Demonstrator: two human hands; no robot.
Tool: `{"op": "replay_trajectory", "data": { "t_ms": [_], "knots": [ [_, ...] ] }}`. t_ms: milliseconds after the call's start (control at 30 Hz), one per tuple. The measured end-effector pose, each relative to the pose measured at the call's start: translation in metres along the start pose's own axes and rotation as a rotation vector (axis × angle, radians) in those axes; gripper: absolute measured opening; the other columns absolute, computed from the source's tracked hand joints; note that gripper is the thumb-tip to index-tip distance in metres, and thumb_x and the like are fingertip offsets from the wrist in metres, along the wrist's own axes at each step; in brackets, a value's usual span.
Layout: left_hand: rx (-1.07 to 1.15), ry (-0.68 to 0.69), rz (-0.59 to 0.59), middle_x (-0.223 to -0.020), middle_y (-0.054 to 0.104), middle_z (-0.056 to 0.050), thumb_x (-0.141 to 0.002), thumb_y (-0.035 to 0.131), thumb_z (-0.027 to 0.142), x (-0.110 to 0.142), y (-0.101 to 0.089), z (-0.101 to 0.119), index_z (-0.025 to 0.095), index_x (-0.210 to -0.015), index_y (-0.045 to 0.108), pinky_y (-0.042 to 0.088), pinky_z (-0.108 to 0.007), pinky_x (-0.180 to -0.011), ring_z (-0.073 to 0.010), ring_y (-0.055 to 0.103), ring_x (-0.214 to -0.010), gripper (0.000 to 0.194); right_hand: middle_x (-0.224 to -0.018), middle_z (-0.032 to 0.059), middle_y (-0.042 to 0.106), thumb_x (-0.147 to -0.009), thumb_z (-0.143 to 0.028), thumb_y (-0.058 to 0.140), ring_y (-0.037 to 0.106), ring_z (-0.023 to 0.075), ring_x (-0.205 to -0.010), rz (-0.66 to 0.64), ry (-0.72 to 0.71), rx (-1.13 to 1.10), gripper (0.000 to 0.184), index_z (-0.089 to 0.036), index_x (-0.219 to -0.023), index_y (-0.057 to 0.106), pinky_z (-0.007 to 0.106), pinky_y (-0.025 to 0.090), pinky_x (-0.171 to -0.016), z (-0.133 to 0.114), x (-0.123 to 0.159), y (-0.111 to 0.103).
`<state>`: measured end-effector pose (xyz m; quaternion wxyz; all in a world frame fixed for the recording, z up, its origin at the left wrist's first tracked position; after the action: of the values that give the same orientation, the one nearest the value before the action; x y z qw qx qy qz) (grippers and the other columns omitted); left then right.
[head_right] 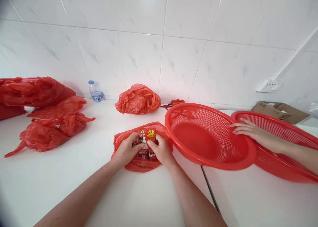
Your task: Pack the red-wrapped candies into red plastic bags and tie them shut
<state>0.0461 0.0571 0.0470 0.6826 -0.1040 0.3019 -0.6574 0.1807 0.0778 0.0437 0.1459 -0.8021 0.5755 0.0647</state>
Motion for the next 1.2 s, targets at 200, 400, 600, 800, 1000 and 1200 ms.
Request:
{"op": "replay_trajectory", "data": {
  "t_ms": [200,400,600,800,1000,1200],
  "knots": [
    [-0.1,-0.002,0.081,-0.098,0.066,-0.002,-0.082,0.052,0.032,-0.006,-0.018,-0.012,0.025,-0.11,0.057,0.048,-0.032,-0.079,-0.0201,0.061,-0.092,0.03,-0.092,0.0032,0.067,-0.083,-0.03,0.051,0.061,0.0207,-0.084,0.305,-0.014,0.316,0.022,-0.022,-0.1,0.061,0.035,0.047,-0.078,0.001,0.0,-0.035],
    [-0.141,0.01,0.045,-0.106,0.067,-0.002,-0.082,0.045,0.022,-0.009,-0.019,-0.018,0.026,-0.106,0.06,0.047,-0.036,-0.087,-0.0214,0.06,-0.101,0.029,-0.095,0.0044,0.065,-0.085,-0.023,0.044,0.058,0.0208,-0.088,0.32,-0.093,0.451,0.02,-0.022,-0.097,0.06,0.036,0.046,-0.081,-0.009,0.001,-0.035],
    [-0.047,-0.018,0.05,-0.118,0.062,-0.001,-0.077,0.048,0.015,-0.007,-0.016,-0.018,0.03,-0.13,0.042,0.046,-0.034,-0.09,-0.0195,0.056,-0.11,0.056,-0.122,0.0059,0.058,-0.085,-0.017,0.042,0.052,0.022,-0.114,0.18,-0.129,0.458,0.038,-0.024,-0.121,0.051,0.042,0.041,-0.098,-0.006,0.0,-0.014],
    [0.03,0.01,0.007,-0.118,0.061,-0.002,-0.079,0.053,0.025,-0.005,-0.016,-0.009,0.028,-0.135,0.036,0.043,-0.034,-0.096,-0.0195,0.054,-0.115,0.059,-0.121,0.004,0.06,-0.082,-0.013,0.044,0.054,0.0208,-0.114,0.101,-0.036,0.478,0.041,-0.025,-0.121,0.054,0.041,0.043,-0.099,0.007,-0.004,-0.013],
    [0.098,-0.005,-0.025,-0.114,0.065,-0.002,-0.081,0.056,0.039,-0.005,-0.011,-0.005,0.027,-0.12,0.055,0.047,-0.032,-0.088,-0.0222,0.059,-0.106,0.041,-0.121,0.0032,0.06,-0.08,-0.008,0.042,0.054,0.0187,-0.114,0.069,-0.098,0.493,0.048,-0.025,-0.122,0.055,0.039,0.042,-0.101,0.0,-0.003,-0.006],
    [0.117,-0.1,0.166,-0.093,0.07,0.0,-0.082,0.053,0.038,-0.006,-0.027,-0.02,0.025,-0.098,0.063,0.049,-0.03,-0.076,-0.0198,0.064,-0.085,0.023,-0.121,0.0055,0.06,-0.084,-0.012,0.04,0.054,0.0214,-0.113,0.178,-0.027,0.595,0.043,-0.022,-0.124,0.052,0.042,0.042,-0.098,0.012,-0.007,-0.022]
  ]
}}
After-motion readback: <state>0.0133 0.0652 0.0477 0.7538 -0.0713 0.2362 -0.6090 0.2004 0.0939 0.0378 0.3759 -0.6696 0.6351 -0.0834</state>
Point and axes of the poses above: each hand's wrist, its own x-axis away from the middle knuckle, its own y-axis out of the palm, z = x × y, the point moved 9 cm from there along -x, towards the middle knuckle
